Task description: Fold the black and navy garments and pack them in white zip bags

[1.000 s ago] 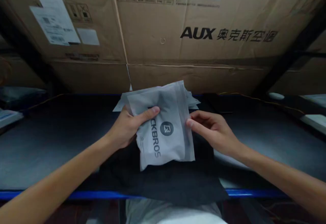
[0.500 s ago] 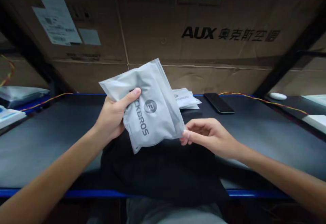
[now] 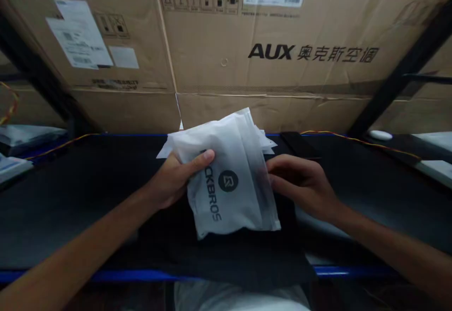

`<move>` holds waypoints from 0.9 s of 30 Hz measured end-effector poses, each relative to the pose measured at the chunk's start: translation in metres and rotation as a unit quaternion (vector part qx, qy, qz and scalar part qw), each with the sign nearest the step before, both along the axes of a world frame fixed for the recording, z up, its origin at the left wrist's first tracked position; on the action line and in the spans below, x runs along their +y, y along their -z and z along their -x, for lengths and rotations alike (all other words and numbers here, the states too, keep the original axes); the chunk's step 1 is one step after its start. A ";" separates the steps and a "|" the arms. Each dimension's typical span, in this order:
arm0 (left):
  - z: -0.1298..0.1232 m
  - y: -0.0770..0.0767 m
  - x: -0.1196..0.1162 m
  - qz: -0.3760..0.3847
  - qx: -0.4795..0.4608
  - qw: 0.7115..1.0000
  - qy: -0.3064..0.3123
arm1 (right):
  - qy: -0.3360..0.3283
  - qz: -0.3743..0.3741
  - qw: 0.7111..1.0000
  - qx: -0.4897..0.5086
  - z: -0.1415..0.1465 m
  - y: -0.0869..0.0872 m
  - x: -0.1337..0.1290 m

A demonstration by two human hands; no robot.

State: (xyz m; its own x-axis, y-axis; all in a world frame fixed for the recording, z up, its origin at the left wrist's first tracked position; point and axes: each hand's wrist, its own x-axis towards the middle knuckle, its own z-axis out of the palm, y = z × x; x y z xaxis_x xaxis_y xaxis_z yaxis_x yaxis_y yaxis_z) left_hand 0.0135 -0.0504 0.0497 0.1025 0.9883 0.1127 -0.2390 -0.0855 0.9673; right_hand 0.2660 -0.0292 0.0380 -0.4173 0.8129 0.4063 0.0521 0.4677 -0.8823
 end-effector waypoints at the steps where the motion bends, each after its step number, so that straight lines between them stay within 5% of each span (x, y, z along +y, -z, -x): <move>1: 0.000 0.001 0.000 -0.001 0.003 1.000 0.006 | -0.003 0.002 1.000 -0.014 0.000 0.000 0.000; 12: -0.016 0.018 -0.009 -0.021 0.063 0.988 0.140 | -0.088 0.142 0.986 -0.020 0.006 0.009 0.011; 18: 0.005 0.003 0.009 -0.014 0.063 0.998 0.004 | 0.027 0.143 0.987 0.068 -0.004 -0.006 0.018; 23: 0.033 -0.004 0.030 -0.027 0.054 0.992 -0.112 | 0.167 0.130 0.950 0.230 -0.013 -0.017 0.037; 27: 0.059 0.000 0.053 0.019 0.003 0.973 -0.228 | 0.212 0.115 0.938 0.248 -0.019 -0.018 0.047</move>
State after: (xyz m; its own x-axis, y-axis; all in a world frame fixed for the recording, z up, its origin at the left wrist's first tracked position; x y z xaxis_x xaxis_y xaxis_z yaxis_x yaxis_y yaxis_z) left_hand -0.0453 0.0028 0.0493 -0.3472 0.9347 0.0761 -0.1791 -0.1458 0.9730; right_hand 0.2855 0.0181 0.0560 0.1566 0.9532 0.2587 -0.2535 0.2920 -0.9222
